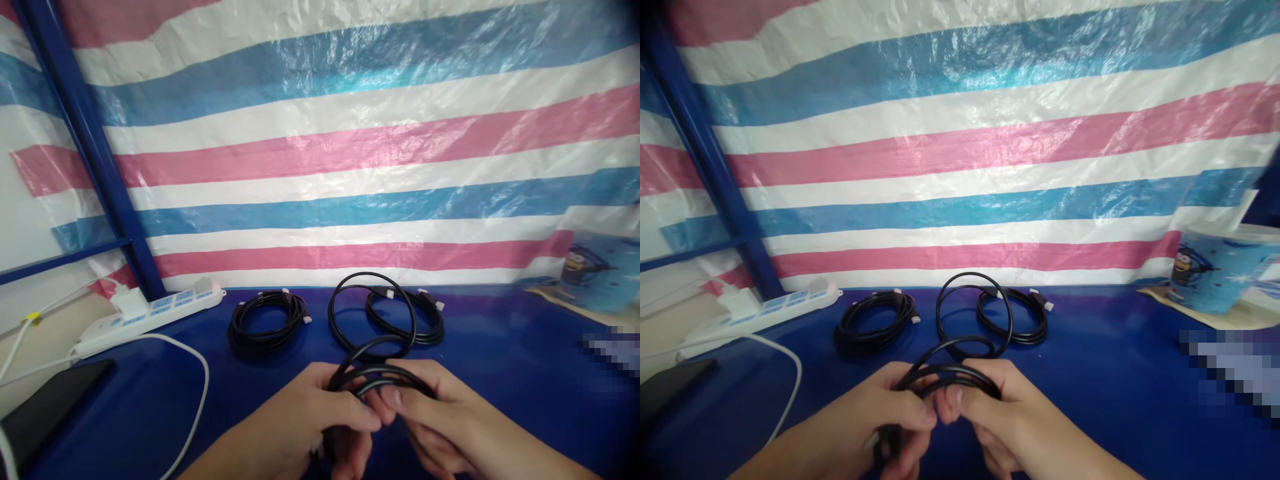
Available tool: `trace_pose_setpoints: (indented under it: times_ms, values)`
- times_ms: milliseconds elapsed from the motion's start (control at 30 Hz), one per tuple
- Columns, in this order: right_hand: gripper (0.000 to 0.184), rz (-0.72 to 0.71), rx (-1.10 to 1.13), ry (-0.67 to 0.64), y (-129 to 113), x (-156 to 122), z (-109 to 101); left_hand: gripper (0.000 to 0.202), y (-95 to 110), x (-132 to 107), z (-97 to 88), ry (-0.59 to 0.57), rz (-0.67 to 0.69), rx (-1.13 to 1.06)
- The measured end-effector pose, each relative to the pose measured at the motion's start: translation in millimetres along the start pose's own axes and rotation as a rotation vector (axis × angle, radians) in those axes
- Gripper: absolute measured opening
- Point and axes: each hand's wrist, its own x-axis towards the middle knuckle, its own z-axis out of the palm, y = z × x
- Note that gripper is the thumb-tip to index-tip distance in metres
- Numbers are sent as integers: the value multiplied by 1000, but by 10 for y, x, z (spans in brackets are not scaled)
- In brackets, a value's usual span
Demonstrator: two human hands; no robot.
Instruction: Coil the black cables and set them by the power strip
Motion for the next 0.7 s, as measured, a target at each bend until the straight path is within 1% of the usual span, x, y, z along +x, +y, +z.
trace_pose_setpoints:
  times_ms: [67,100,167,200,267,333,400,433,467,500,533,567,633,667,700]
  values:
    - [35,44,-50,-88,10,2,-19,9,24,-17,12,-10,-102,61]
    - [35,68,-73,-110,10,6,-24,9,27,-20,17,-21,-133,80]
    - [35,81,-125,-109,-5,18,-26,16,13,-18,31,-39,-126,77]
    - [35,75,-163,-73,-20,24,-22,22,-1,-14,38,-22,-101,43]
    - [31,22,-306,80,-48,27,-14,33,-35,-3,52,43,-61,-41]
    - [24,-90,-555,289,-55,12,-18,38,-62,6,59,83,-71,-118]
    - [14,-269,-811,506,-26,-16,-42,39,-75,9,63,86,-88,-137]
    - [14,-369,-906,591,-2,-29,-58,39,-76,9,65,74,-87,-117]
    - [23,-452,-964,647,23,-39,-74,38,-75,8,69,66,-70,-77]
    - [34,-510,-986,670,45,-45,-88,38,-73,6,73,54,-48,-14]
    - [42,-533,-980,651,59,-45,-97,40,-71,4,77,44,-16,60]
    - [43,-520,-955,592,63,-41,-100,43,-69,1,81,42,16,134]
    - [31,-419,-840,424,40,-23,-90,48,-69,-7,84,66,73,217]
    - [22,-369,-761,349,18,-12,-78,47,-72,-12,80,84,103,207]
    - [20,-334,-677,289,-6,-1,-64,45,-75,-18,74,92,136,167]
